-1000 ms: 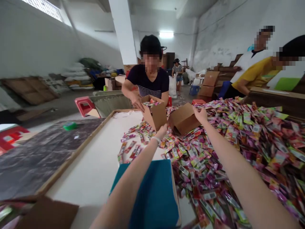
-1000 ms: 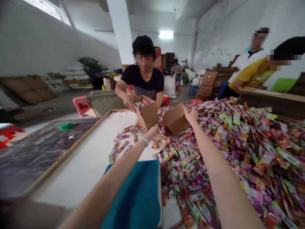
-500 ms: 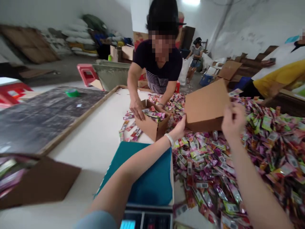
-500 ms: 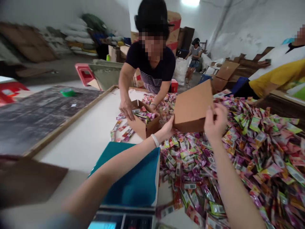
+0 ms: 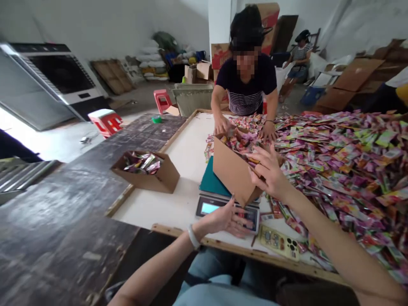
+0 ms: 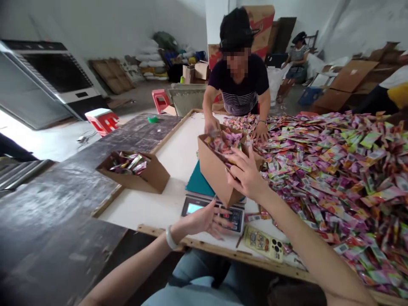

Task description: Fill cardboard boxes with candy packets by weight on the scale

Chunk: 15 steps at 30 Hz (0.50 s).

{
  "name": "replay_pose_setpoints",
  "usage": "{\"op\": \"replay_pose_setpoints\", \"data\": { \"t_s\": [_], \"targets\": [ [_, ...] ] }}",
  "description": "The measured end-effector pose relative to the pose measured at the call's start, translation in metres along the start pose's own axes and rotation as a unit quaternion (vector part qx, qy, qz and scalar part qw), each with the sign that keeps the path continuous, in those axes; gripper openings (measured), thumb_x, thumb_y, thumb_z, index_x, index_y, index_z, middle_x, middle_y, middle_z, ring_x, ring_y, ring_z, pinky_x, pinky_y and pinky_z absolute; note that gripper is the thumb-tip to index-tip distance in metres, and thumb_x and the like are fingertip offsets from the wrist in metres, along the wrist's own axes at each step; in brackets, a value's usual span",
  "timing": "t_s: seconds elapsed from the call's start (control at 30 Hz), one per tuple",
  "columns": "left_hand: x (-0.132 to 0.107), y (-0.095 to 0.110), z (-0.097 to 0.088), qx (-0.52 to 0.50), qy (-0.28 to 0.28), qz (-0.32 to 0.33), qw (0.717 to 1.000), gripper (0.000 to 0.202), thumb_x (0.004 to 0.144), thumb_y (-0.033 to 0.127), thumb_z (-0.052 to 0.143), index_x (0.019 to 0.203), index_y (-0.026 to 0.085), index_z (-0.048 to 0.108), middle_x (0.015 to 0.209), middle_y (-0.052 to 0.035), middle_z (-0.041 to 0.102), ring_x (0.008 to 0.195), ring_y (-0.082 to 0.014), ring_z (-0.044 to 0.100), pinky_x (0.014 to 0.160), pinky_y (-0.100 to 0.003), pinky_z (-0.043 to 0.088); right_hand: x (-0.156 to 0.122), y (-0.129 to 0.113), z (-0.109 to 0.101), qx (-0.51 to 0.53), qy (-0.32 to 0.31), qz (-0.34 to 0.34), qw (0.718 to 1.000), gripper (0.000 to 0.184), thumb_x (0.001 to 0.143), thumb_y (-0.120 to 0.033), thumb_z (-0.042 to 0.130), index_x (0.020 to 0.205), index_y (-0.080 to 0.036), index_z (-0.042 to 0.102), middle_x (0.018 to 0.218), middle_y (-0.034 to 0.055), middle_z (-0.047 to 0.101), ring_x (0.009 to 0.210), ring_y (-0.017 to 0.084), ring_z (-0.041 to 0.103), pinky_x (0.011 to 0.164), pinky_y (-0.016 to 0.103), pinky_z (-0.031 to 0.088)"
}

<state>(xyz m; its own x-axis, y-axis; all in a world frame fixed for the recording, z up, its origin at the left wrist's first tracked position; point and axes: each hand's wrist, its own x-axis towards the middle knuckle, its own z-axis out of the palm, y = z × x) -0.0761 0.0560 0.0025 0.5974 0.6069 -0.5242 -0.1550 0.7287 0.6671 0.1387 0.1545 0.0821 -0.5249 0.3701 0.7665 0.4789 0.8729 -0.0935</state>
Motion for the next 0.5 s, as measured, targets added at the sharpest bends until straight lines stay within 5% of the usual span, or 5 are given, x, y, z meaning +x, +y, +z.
{"op": "replay_pose_setpoints", "data": {
  "t_s": [0.1, 0.23, 0.37, 0.5],
  "targets": [
    [-0.056, 0.023, -0.014, 0.167, 0.070, 0.101, 0.978, 0.075, 0.086, 0.081, 0.064, 0.115, 0.013, 0.075, 0.078, -0.0097, 0.077, 0.063, -0.0199, 0.075, 0.054, -0.026, 0.057, -0.010, 0.000, -0.001, 0.019, -0.029, 0.001, 0.999, 0.021, 0.101, -0.036, 0.059, 0.086, -0.022, 0.056, 0.145, 0.0087, 0.063, 0.151, 0.029, 0.050, 0.133, 0.067, 0.024],
    [-0.097, 0.079, -0.024, 0.225, 0.235, 0.387, 0.863, 0.051, 0.090, 0.063, 0.071, 0.110, 0.016, 0.075, 0.064, 0.0015, 0.067, 0.052, -0.0102, 0.063, 0.049, -0.019, 0.050, -0.020, -0.003, -0.024, 0.034, 0.002, 0.043, 0.998, 0.041, 0.092, -0.058, 0.071, 0.113, -0.024, 0.060, 0.160, 0.0146, 0.050, 0.154, 0.033, 0.045, 0.128, 0.065, 0.035],
    [-0.087, 0.115, -0.043, 0.209, 0.316, 0.519, 0.766, 0.038, 0.093, 0.052, 0.069, 0.113, 0.020, 0.073, 0.075, 0.0000, 0.068, 0.068, -0.0117, 0.069, 0.051, -0.017, 0.051, -0.025, -0.005, -0.048, -0.012, 0.065, 0.072, 0.995, 0.035, 0.095, -0.048, 0.067, 0.119, -0.024, 0.059, 0.150, 0.0155, 0.060, 0.145, 0.031, 0.056, 0.120, 0.059, 0.047],
    [-0.059, 0.126, -0.064, 0.225, 0.353, 0.547, 0.725, 0.035, 0.094, 0.046, 0.068, 0.121, 0.023, 0.068, 0.109, -0.0070, 0.075, 0.099, -0.0167, 0.074, 0.066, -0.020, 0.060, -0.032, -0.001, -0.065, -0.034, 0.098, 0.113, 0.988, 0.027, 0.095, -0.040, 0.066, 0.116, -0.024, 0.062, 0.139, 0.0150, 0.067, 0.136, 0.030, 0.063, 0.117, 0.056, 0.051]
  ]
}}
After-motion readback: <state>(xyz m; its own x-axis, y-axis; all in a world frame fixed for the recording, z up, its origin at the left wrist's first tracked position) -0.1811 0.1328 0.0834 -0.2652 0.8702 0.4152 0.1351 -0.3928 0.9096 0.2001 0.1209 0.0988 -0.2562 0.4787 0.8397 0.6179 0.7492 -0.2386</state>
